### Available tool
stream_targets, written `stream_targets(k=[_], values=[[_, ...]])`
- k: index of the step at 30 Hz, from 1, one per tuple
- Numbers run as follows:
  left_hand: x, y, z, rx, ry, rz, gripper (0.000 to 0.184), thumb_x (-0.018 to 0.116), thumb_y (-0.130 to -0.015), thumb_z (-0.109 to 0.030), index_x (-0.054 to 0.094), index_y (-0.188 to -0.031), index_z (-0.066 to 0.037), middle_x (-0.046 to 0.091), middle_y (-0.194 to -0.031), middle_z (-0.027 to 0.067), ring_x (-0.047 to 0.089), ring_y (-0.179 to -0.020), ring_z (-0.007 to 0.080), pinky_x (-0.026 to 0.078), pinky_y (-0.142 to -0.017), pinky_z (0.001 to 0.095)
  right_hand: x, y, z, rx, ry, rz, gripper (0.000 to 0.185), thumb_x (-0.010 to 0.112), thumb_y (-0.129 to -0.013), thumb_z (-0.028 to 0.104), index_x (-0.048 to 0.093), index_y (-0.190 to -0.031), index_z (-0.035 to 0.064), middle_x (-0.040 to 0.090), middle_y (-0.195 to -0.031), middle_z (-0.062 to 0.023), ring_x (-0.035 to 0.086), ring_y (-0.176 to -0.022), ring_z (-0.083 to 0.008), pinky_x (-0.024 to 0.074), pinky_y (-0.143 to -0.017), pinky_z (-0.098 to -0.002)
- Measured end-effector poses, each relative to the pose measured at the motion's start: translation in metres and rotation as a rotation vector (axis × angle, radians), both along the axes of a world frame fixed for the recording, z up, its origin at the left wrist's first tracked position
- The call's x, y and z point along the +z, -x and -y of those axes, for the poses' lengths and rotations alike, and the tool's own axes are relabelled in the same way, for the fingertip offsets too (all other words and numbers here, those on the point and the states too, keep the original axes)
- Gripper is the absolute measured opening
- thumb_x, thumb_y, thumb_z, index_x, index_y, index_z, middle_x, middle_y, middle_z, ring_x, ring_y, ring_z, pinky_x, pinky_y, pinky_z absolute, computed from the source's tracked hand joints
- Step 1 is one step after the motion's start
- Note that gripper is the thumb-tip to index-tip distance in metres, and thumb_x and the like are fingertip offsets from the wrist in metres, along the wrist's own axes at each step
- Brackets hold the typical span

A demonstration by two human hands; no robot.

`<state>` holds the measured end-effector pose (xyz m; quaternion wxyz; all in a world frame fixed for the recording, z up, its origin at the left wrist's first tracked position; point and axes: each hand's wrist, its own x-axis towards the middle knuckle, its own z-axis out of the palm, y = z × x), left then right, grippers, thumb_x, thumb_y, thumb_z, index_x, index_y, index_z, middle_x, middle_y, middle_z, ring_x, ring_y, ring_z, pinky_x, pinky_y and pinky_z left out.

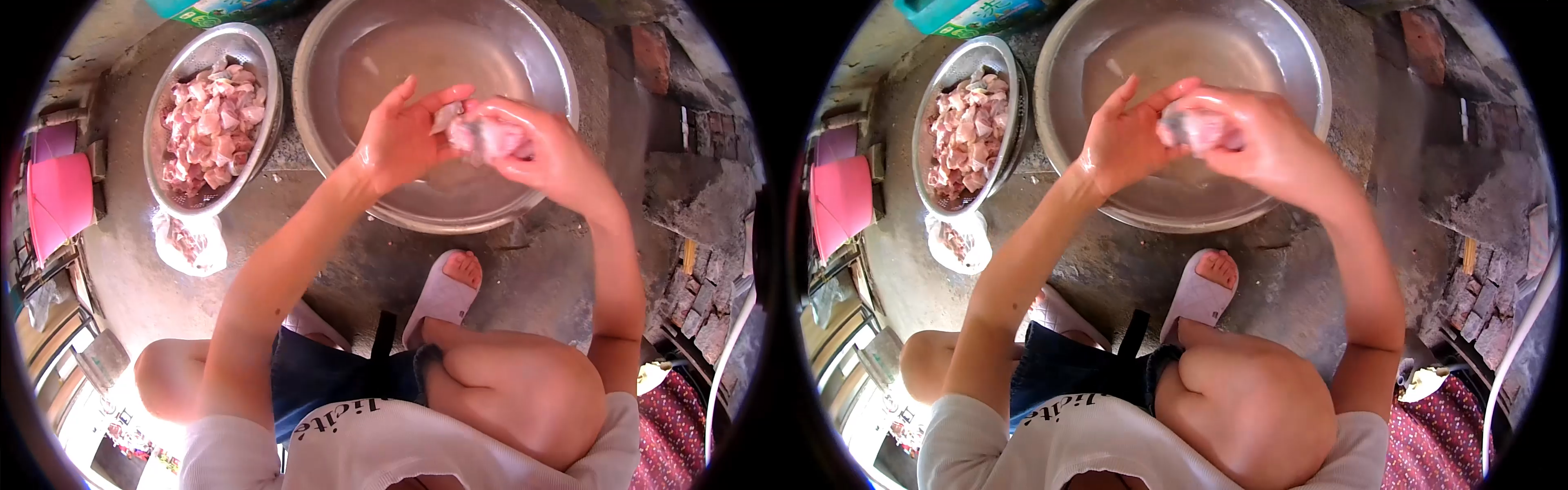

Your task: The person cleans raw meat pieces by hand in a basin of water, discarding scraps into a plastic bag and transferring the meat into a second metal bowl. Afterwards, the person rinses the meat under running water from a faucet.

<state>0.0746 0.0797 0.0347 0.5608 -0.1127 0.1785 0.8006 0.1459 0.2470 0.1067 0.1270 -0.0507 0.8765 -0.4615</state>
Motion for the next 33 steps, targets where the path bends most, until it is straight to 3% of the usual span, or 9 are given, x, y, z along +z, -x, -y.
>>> stream_targets(k=[4,5,8,13,16,20,21,30,33], values=[[-0.036,-0.014,-0.004,0.015,-0.587,0.327,0.053,0.039,-0.085,-0.046,0.043,-0.122,-0.009,0.048,-0.117,0.0102,0.047,-0.105,0.0258,0.037,-0.089,0.0397,0.013,0.003,0.023,-0.078,-0.11,-0.323,0.034,0.059,-0.072,0.0,0.053,-0.105,0.0018,0.055,-0.08,-0.0055,0.054,-0.07,-0.0095,0.047,-0.062,-0.0248],[-0.014,-0.018,-0.007,0.119,-0.269,0.316,0.055,0.042,-0.083,-0.047,0.041,-0.125,-0.011,0.044,-0.122,0.0106,0.042,-0.111,0.0273,0.033,-0.093,0.0427,0.021,0.005,0.024,-0.133,-0.035,-0.271,0.031,0.059,-0.073,0.0,0.054,-0.104,0.0019,0.056,-0.081,-0.0054,0.054,-0.071,-0.0088,0.0471,-0.062,-0.0244],[0.008,-0.028,-0.013,0.206,-0.388,0.304,0.059,0.042,-0.083,-0.048,0.037,-0.128,-0.011,0.041,-0.126,0.0112,0.04,-0.114,0.0285,0.031,-0.096,0.0446,0.042,-0.001,0.019,-0.299,0.245,-0.059,0.026,0.056,-0.077,0.004,0.055,-0.104,0.0035,0.056,-0.091,-0.0048,0.056,-0.078,-0.0082,0.0448,-0.059,-0.0204],[0.006,-0.031,-0.015,0.15,-0.604,0.431,0.06,0.044,-0.081,-0.049,0.035,-0.129,-0.015,0.039,-0.128,0.01,0.041,-0.113,0.03,0.029,-0.097,0.0508,0.023,0.006,0.029,-0.158,0.629,-0.222,0.029,0.038,-0.091,0.02,0.046,-0.109,-0.0024,0.058,-0.09,-0.0105,0.058,-0.084,-0.0166,0.0447,-0.077,-0.0287],[0.024,-0.033,-0.021,0.213,-0.346,0.326,0.053,0.044,-0.083,-0.046,0.041,-0.126,-0.015,0.04,-0.127,0.0113,0.042,-0.112,0.0304,0.031,-0.095,0.0513,0.028,0.004,0.022,-0.162,0.692,-0.149,0.029,0.037,-0.091,0.018,0.045,-0.107,-0.0045,0.058,-0.092,-0.0124,0.058,-0.086,-0.0206,0.0426,-0.082,-0.0333],[0.014,-0.033,-0.024,0.256,-0.563,0.239,0.045,0.048,-0.081,-0.041,0.05,-0.118,-0.013,0.04,-0.127,0.0127,0.041,-0.112,0.0348,0.031,-0.094,0.0523,0.024,0.005,-0.009,-0.521,0.628,-0.28,0.025,0.042,-0.089,0.016,0.049,-0.102,-0.0034,0.057,-0.089,-0.0102,0.057,-0.085,-0.02,0.0434,-0.081,-0.0317],[0.011,-0.032,-0.024,0.228,-0.567,0.203,0.044,0.054,-0.079,-0.038,0.049,-0.119,-0.021,0.037,-0.131,0.0096,0.032,-0.12,0.0349,0.026,-0.098,0.052,0.02,0.006,-0.016,-0.554,0.636,-0.268,0.023,0.043,-0.089,0.016,0.051,-0.101,-0.0027,0.057,-0.088,-0.0091,0.056,-0.084,-0.0175,0.0436,-0.08,-0.0296],[0.02,-0.032,-0.019,0.221,-0.63,0.171,0.056,0.049,-0.08,-0.044,0.04,-0.127,-0.016,0.033,-0.132,0.0123,0.036,-0.116,0.0395,0.029,-0.095,0.054,-0.017,0.006,-0.028,-0.73,0.618,-0.12,0.019,0.048,-0.087,0.015,0.056,-0.095,-0.0002,0.056,-0.083,-0.0052,0.054,-0.076,-0.0124,0.0446,-0.076,-0.0259],[0.018,-0.031,-0.019,0.22,-0.611,0.153,0.05,0.052,-0.078,-0.043,0.044,-0.124,-0.025,0.026,-0.137,0.009,0.023,-0.124,0.0417,0.019,-0.099,0.056,-0.02,0.007,-0.029,-0.726,0.613,-0.102,0.019,0.048,-0.087,0.015,0.057,-0.094,0.0004,0.056,-0.083,-0.0051,0.054,-0.076,-0.0125,0.0448,-0.076,-0.0257]])
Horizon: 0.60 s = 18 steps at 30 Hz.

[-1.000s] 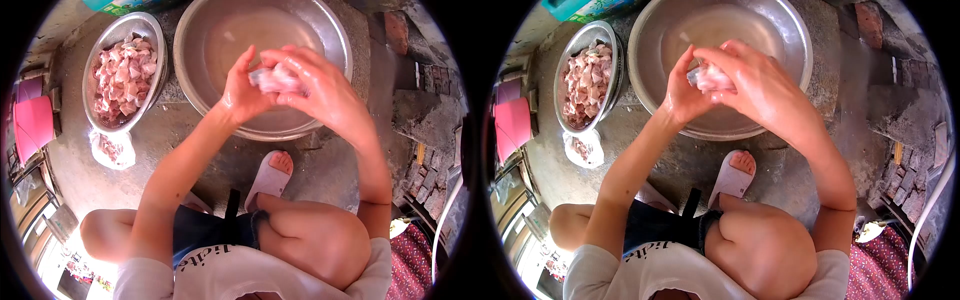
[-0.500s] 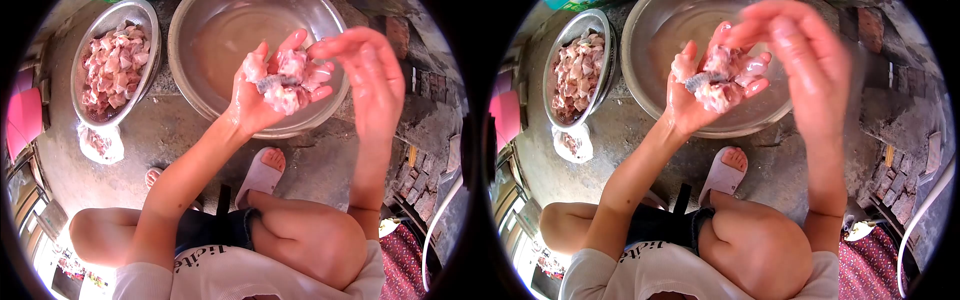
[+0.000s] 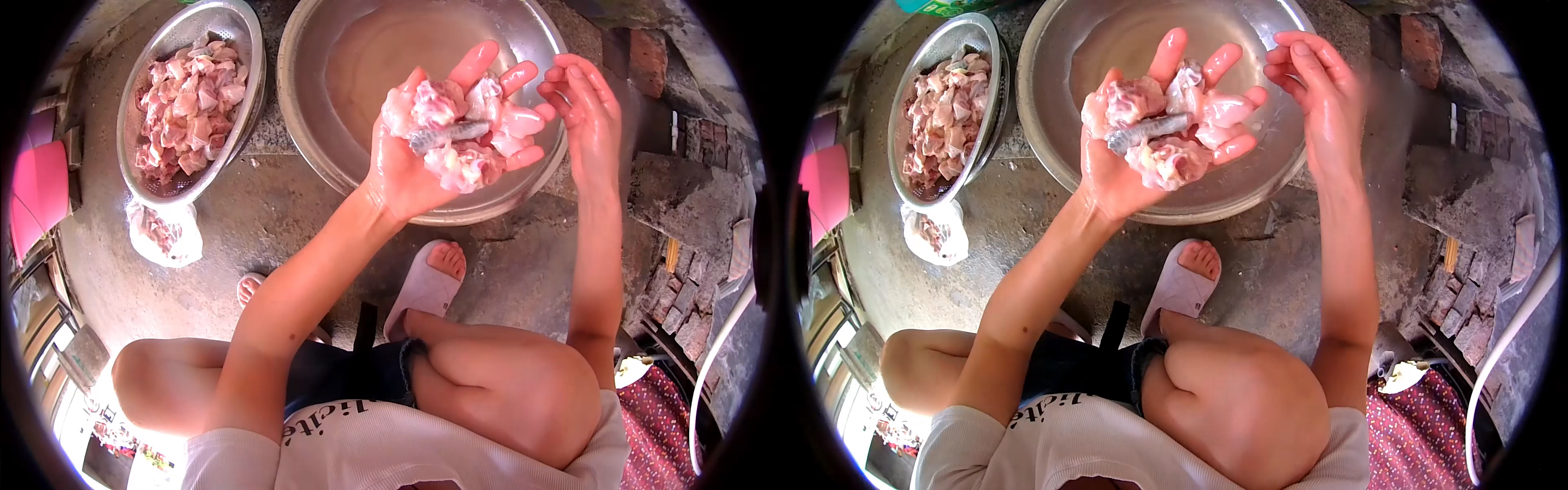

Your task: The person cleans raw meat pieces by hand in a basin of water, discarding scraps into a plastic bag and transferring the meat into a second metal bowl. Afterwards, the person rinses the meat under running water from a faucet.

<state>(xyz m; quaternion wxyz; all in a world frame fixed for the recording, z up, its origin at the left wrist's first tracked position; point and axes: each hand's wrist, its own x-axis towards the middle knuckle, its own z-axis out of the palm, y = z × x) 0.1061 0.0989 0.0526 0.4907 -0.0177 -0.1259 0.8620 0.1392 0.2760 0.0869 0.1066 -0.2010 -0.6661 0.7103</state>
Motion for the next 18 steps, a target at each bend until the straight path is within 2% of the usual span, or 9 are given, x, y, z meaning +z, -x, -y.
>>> stream_targets(k=[3,6,7,8,11,12,14,15,18], values=[[0.002,0.0,0.001,0.017,0.002,-0.011,0.052,0.05,-0.079,-0.045,0.042,-0.126,-0.022,0.027,-0.136,0.0121,0.028,-0.122,0.041,0.027,-0.097,0.0544,-0.003,0.001,-0.001,0.012,-0.003,0.0,0.019,0.048,-0.087,0.015,0.058,-0.093,0.0011,0.057,-0.082,-0.0045,0.055,-0.076,-0.012,0.0451,-0.075,-0.0255],[0.01,0.012,0.008,-0.053,0.118,-0.032,0.052,0.05,-0.079,-0.043,0.043,-0.123,-0.016,0.035,-0.13,0.0157,0.041,-0.113,0.0362,0.047,-0.08,0.0445,-0.012,0.003,-0.003,0.015,-0.017,-0.002,0.019,0.048,-0.087,0.016,0.058,-0.093,0.0012,0.057,-0.08,-0.004,0.055,-0.076,-0.011,0.0452,-0.074,-0.0248],[0.008,0.031,0.015,-0.147,0.107,-0.135,0.05,0.05,-0.078,-0.042,0.045,-0.118,-0.012,0.042,-0.121,0.0178,0.053,-0.096,0.028,0.054,-0.056,0.0309,-0.015,0.004,-0.005,0.031,-0.069,0.02,0.019,0.049,-0.087,0.016,0.059,-0.093,0.0013,0.058,-0.08,-0.004,0.055,-0.076,-0.0109,0.0452,-0.074,-0.0247],[0.028,0.054,0.031,-0.173,0.351,-0.358,0.049,0.049,-0.078,-0.042,0.044,-0.113,-0.009,0.048,-0.109,0.0147,0.055,-0.081,0.0211,0.051,-0.046,0.0239,-0.02,0.004,-0.006,0.047,-0.112,0.05,0.019,0.049,-0.087,0.017,0.059,-0.093,0.0015,0.058,-0.08,-0.004,0.055,-0.075,-0.0107,0.0452,-0.074,-0.0245],[0.066,0.138,0.068,-0.408,0.295,-0.95,0.05,0.043,-0.082,-0.047,0.047,-0.114,-0.009,0.053,-0.104,0.0095,0.052,-0.09,0.0267,0.046,-0.07,0.0374,-0.048,0.008,-0.023,0.138,-0.231,0.113,0.02,0.048,-0.087,0.018,0.06,-0.092,0.0028,0.059,-0.08,-0.0037,0.056,-0.075,-0.0104,0.0453,-0.072,-0.0237],[0.083,0.158,0.114,-0.363,0.657,-1.004,0.051,0.043,-0.082,-0.047,0.045,-0.112,-0.005,0.051,-0.099,0.0096,0.054,-0.081,0.021,0.048,-0.059,0.0301,-0.056,0.007,-0.027,0.175,-0.284,0.125,0.02,0.048,-0.087,0.018,0.06,-0.092,0.0035,0.059,-0.08,-0.0034,0.056,-0.075,-0.0102,0.0453,-0.071,-0.0241],[0.095,0.193,0.202,-0.348,1.185,-1.209,0.054,0.04,-0.083,-0.048,0.043,-0.111,-0.001,0.05,-0.097,0.01,0.056,-0.073,0.0164,0.051,-0.051,0.0253,-0.078,0.009,-0.04,0.249,-0.429,0.155,0.02,0.049,-0.086,0.02,0.06,-0.093,0.0043,0.06,-0.08,-0.004,0.057,-0.075,-0.012,0.0453,-0.07,-0.0255],[0.098,0.195,0.215,-0.438,1.364,-1.369,0.054,0.039,-0.084,-0.047,0.043,-0.113,-0.002,0.051,-0.1,0.0101,0.056,-0.075,0.0177,0.051,-0.055,0.0278,-0.094,0.012,-0.049,0.284,-0.52,0.17,0.02,0.05,-0.085,0.02,0.059,-0.093,0.0044,0.06,-0.081,-0.005,0.057,-0.076,-0.0138,0.0453,-0.07,-0.0266],[0.103,0.191,0.222,-1.079,1.769,-1.846,0.05,0.042,-0.085,-0.044,0.046,-0.115,-0.005,0.054,-0.106,0.0112,0.057,-0.082,0.0211,0.049,-0.065,0.0337,-0.113,0.02,-0.049,0.37,-0.804,0.301,0.02,0.052,-0.083,0.018,0.056,-0.097,0.004,0.06,-0.085,-0.0084,0.058,-0.079,-0.0172,0.0447,-0.073,-0.0282]])
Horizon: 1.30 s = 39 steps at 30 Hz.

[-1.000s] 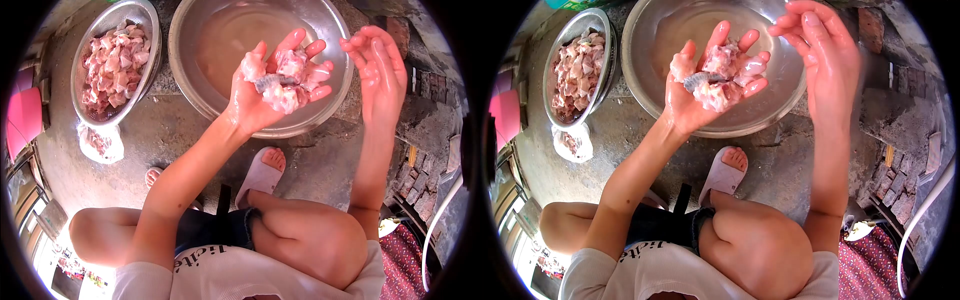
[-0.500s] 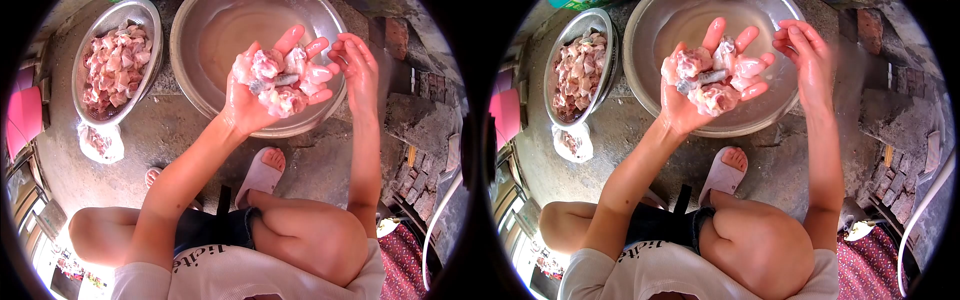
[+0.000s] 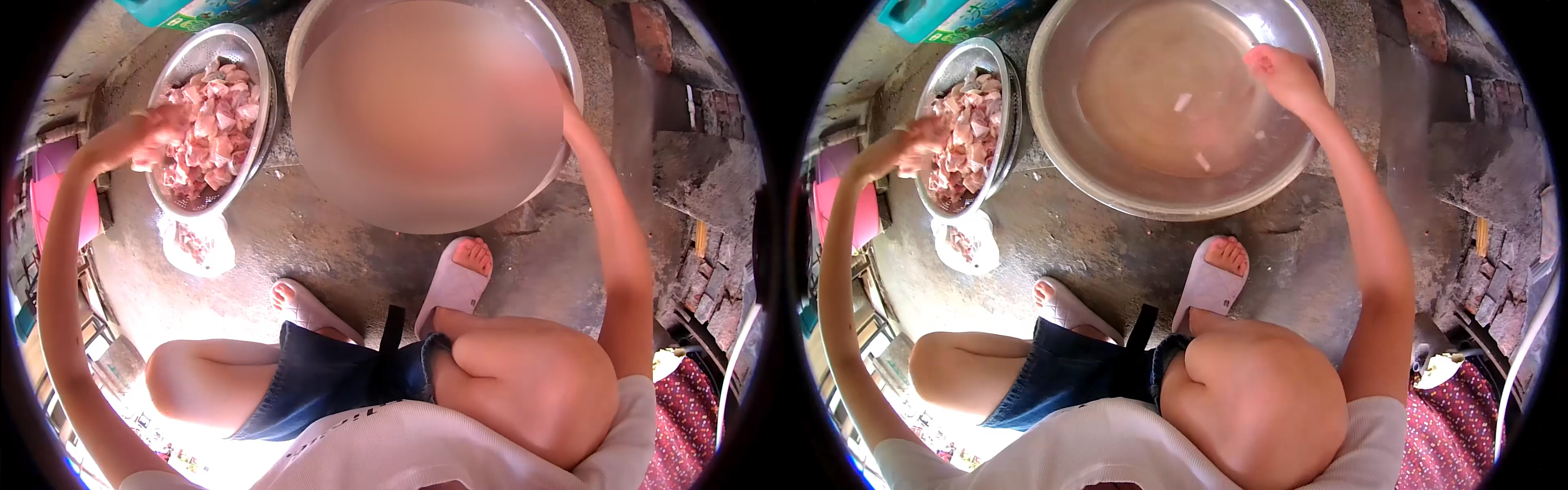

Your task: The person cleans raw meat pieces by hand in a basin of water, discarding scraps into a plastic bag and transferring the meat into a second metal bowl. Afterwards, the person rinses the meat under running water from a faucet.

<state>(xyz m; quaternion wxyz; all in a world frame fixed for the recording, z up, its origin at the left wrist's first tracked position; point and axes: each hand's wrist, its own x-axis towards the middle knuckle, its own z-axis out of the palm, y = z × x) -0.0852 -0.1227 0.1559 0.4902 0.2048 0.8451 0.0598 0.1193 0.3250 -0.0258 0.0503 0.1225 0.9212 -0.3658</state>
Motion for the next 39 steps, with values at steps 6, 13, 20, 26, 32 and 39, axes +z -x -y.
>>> stream_targets(k=[6,13,20,26,32,39], values=[[0.006,-0.016,-0.106,-0.656,0.355,-0.619,0.034,0.049,-0.084,-0.033,0.058,-0.093,-0.002,0.058,-0.087,0.0161,0.055,-0.082,0.0302,0.043,-0.075,0.0375,-0.003,0.026,0.025,0.063,-0.509,0.232,0.037,0.049,-0.082,0.035,0.05,-0.104,0.0049,0.056,-0.098,-0.0143,0.055,-0.092,-0.0282,0.043,-0.078,-0.0386],[-0.208,-0.024,-0.209,-0.391,-0.311,-0.538,0.034,0.048,-0.081,-0.029,0.056,-0.104,-0.005,0.05,-0.113,0.0177,0.046,-0.106,0.0322,0.035,-0.092,0.0393,-0.036,0.02,0.078,0.208,-0.356,0.089,0.035,0.049,-0.079,0.034,0.051,-0.104,0.0089,0.05,-0.108,-0.0171,0.054,-0.093,-0.0346,0.0448,-0.077,-0.0426],[-0.229,-0.116,-0.23,-0.574,-0.773,-0.521,0.027,0.043,-0.083,-0.023,0.054,-0.098,-0.003,0.05,-0.105,0.0178,0.046,-0.101,0.0322,0.034,-0.089,0.0435,-0.021,-0.029,0.099,0.588,-0.448,0.133,0.029,0.048,-0.077,0.017,0.052,-0.105,0.0123,0.05,-0.107,-0.0155,0.054,-0.09,-0.0332,0.0458,-0.075,-0.0419],[-0.214,-0.171,-0.201,-0.419,-0.654,-0.369,0.022,0.044,-0.082,-0.021,0.057,-0.089,-0.004,0.055,-0.09,0.017,0.051,-0.084,0.033,0.041,-0.078,0.0407,0.001,-0.056,0.114,0.685,-0.375,0.336,0.023,0.047,-0.075,0.009,0.057,-0.096,0.0054,0.054,-0.102,-0.0151,0.056,-0.087,-0.0324,0.0461,-0.073,-0.0391],[-0.183,-0.16,-0.161,-0.548,-0.508,-0.21,0.015,0.046,-0.081,-0.018,0.055,-0.076,-0.006,0.055,-0.084,0.0159,0.052,-0.079,0.0318,0.043,-0.07,0.0403,0.048,-0.051,0.097,0.579,-0.009,0.403,0.014,0.048,-0.075,0.006,0.057,-0.086,0.0027,0.057,-0.085,-0.017,0.056,-0.079,-0.0337,0.0459,-0.07,-0.0384],[-0.14,-0.149,-0.181,0.756,-0.601,0.936,0.022,0.041,-0.086,-0.021,0.057,-0.09,-0.006,0.058,-0.088,0.0085,0.056,-0.082,0.0197,0.047,-0.076,0.0295,0.107,-0.038,0.134,0.401,0.305,-0.214,0.01,0.056,-0.075,0.005,0.055,-0.084,0.0009,0.056,-0.078,-0.0127,0.056,-0.07,-0.026,0.0454,-0.064,-0.0349]])
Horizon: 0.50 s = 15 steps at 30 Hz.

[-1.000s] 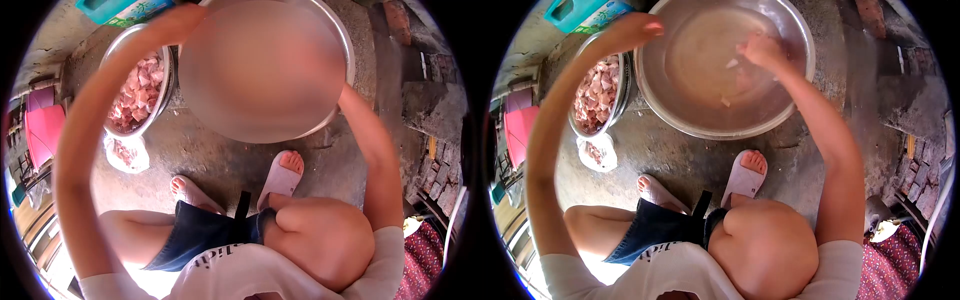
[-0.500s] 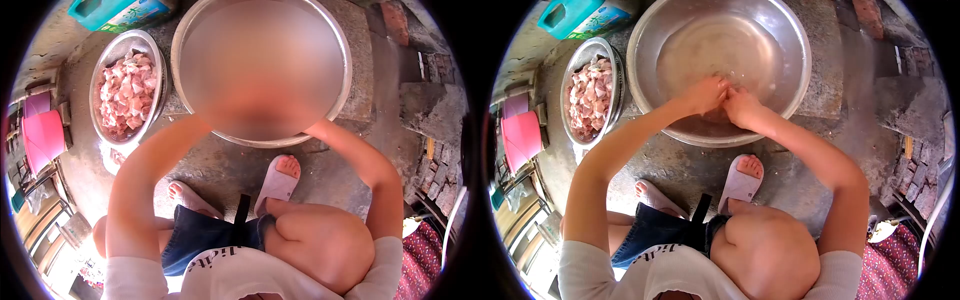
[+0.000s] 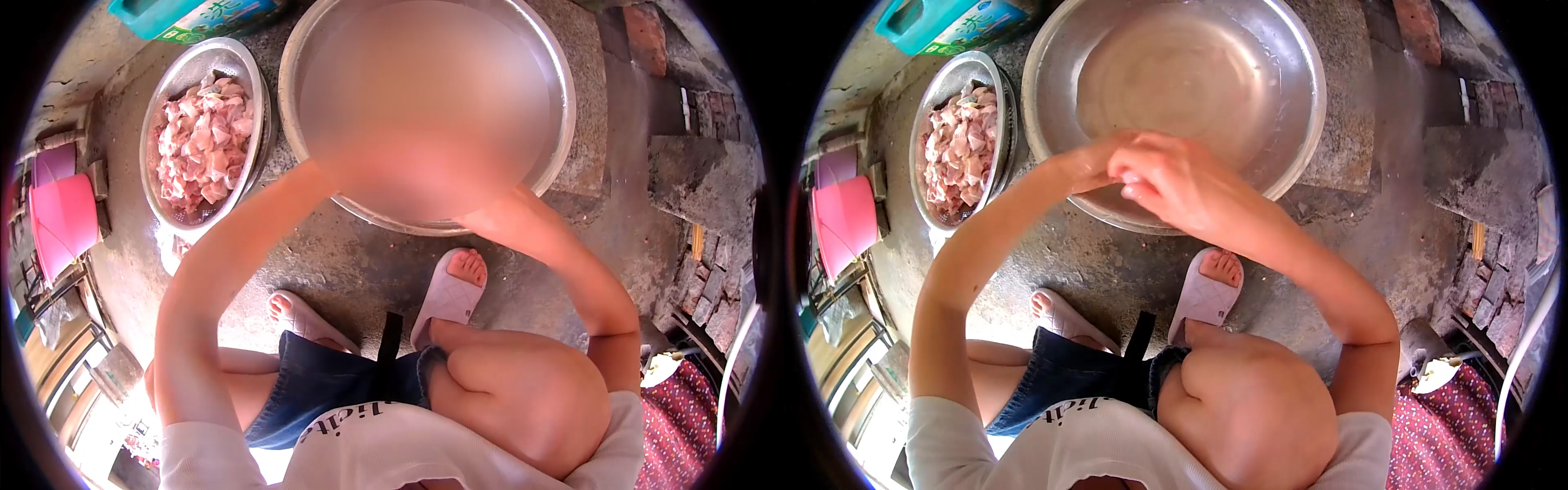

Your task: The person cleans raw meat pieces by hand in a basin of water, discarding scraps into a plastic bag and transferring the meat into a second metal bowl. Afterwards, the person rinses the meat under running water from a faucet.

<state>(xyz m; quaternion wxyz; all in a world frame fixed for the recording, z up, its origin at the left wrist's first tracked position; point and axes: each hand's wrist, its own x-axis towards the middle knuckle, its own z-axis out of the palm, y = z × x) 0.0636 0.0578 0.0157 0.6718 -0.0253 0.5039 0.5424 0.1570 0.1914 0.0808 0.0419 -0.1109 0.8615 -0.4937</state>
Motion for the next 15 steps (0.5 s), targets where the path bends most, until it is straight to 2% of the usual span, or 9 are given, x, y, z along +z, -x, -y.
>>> stream_targets(k=[1,3,5,6,7,10,11,14,15], values=[[0.005,0.001,0.001,0.076,0.023,0.08,0.028,0.036,-0.089,-0.024,0.054,-0.093,-0.003,0.056,-0.089,0.0071,0.056,-0.08,0.0158,0.048,-0.074,0.0286,-0.006,0.004,0.0,0.054,0.02,-0.117,0.011,0.053,-0.078,0.007,0.056,-0.088,0.0029,0.057,-0.078,-0.0133,0.057,-0.071,-0.0251,0.0457,-0.064,-0.0346],[0.0,0.006,0.003,0.079,-0.001,0.128,0.026,0.036,-0.089,-0.023,0.052,-0.092,-0.003,0.056,-0.087,0.0074,0.056,-0.076,0.015,0.049,-0.069,0.026,-0.014,0.033,-0.032,-0.114,-0.173,0.149,0.014,0.052,-0.08,0.01,0.057,-0.091,0.0036,0.058,-0.079,-0.0137,0.058,-0.072,-0.0258,0.0459,-0.064,-0.0344],[-0.01,0.014,0.008,0.077,-0.023,0.12,0.025,0.038,-0.089,-0.023,0.052,-0.091,-0.002,0.055,-0.085,0.0072,0.056,-0.073,0.0134,0.05,-0.063,0.0255,-0.062,0.075,-0.083,-0.222,-0.437,-0.002,0.017,0.05,-0.081,0.014,0.057,-0.094,0.0037,0.059,-0.079,-0.0143,0.059,-0.072,-0.0265,0.0457,-0.065,-0.0354],[-0.007,0.015,0.006,0.117,0.003,0.076,0.024,0.039,-0.088,-0.023,0.052,-0.09,-0.002,0.055,-0.084,0.0066,0.055,-0.072,0.0128,0.049,-0.061,0.025,-0.097,0.09,-0.104,-0.271,-0.556,0.13,0.02,0.053,-0.08,0.017,0.057,-0.097,0.0057,0.06,-0.088,-0.0133,0.058,-0.083,-0.0295,0.0454,-0.072,-0.0368],[-0.004,0.014,0.006,0.161,0.031,0.037,0.024,0.04,-0.088,-0.023,0.052,-0.089,-0.003,0.055,-0.083,0.006,0.055,-0.07,0.0122,0.049,-0.06,0.0245,-0.116,0.1,-0.113,-0.23,-0.797,0.052,0.025,0.053,-0.08,0.016,0.052,-0.103,0.0091,0.055,-0.095,-0.0118,0.054,-0.086,-0.0306,0.0459,-0.071,-0.0386],[-0.006,0.017,0.011,0.186,0.076,-0.109,0.022,0.044,-0.086,-0.024,0.053,-0.087,-0.004,0.054,-0.079,0.0035,0.053,-0.066,0.0103,0.046,-0.056,0.0223,-0.131,0.097,-0.092,-0.186,-0.927,-0.037,0.03,0.054,-0.079,0.017,0.047,-0.108,0.0123,0.05,-0.1,-0.0115,0.051,-0.089,-0.0335,0.0462,-0.073,-0.0397],[-0.005,0.018,0.012,0.177,0.082,-0.156,0.021,0.046,-0.086,-0.025,0.053,-0.086,-0.005,0.054,-0.077,0.0026,0.052,-0.065,0.0097,0.045,-0.055,0.0215,-0.132,0.095,-0.09,-0.133,-0.941,0.022,0.024,0.052,-0.08,0.018,0.05,-0.103,0.013,0.05,-0.103,-0.0106,0.051,-0.094,-0.0339,0.0484,-0.071,-0.0402],[-0.003,0.034,0.014,-0.021,0.265,-0.528,0.018,0.05,-0.083,-0.025,0.054,-0.083,-0.007,0.052,-0.071,-0.0008,0.049,-0.061,0.0071,0.042,-0.052,0.0202,-0.135,0.067,-0.09,-0.053,-0.912,0.064,0.021,0.05,-0.081,0.02,0.052,-0.101,0.0115,0.05,-0.103,-0.0125,0.052,-0.093,-0.034,0.0482,-0.071,-0.0402],[-0.009,0.041,0.016,-0.047,0.257,-0.587,0.017,0.05,-0.082,-0.024,0.054,-0.082,-0.007,0.052,-0.07,-0.0014,0.049,-0.06,0.0067,0.041,-0.052,0.0204,-0.137,0.056,-0.088,-0.054,-0.885,0.113,0.02,0.05,-0.079,0.015,0.052,-0.099,0.0099,0.051,-0.101,-0.0136,0.054,-0.089,-0.0347,0.0481,-0.071,-0.0409]])
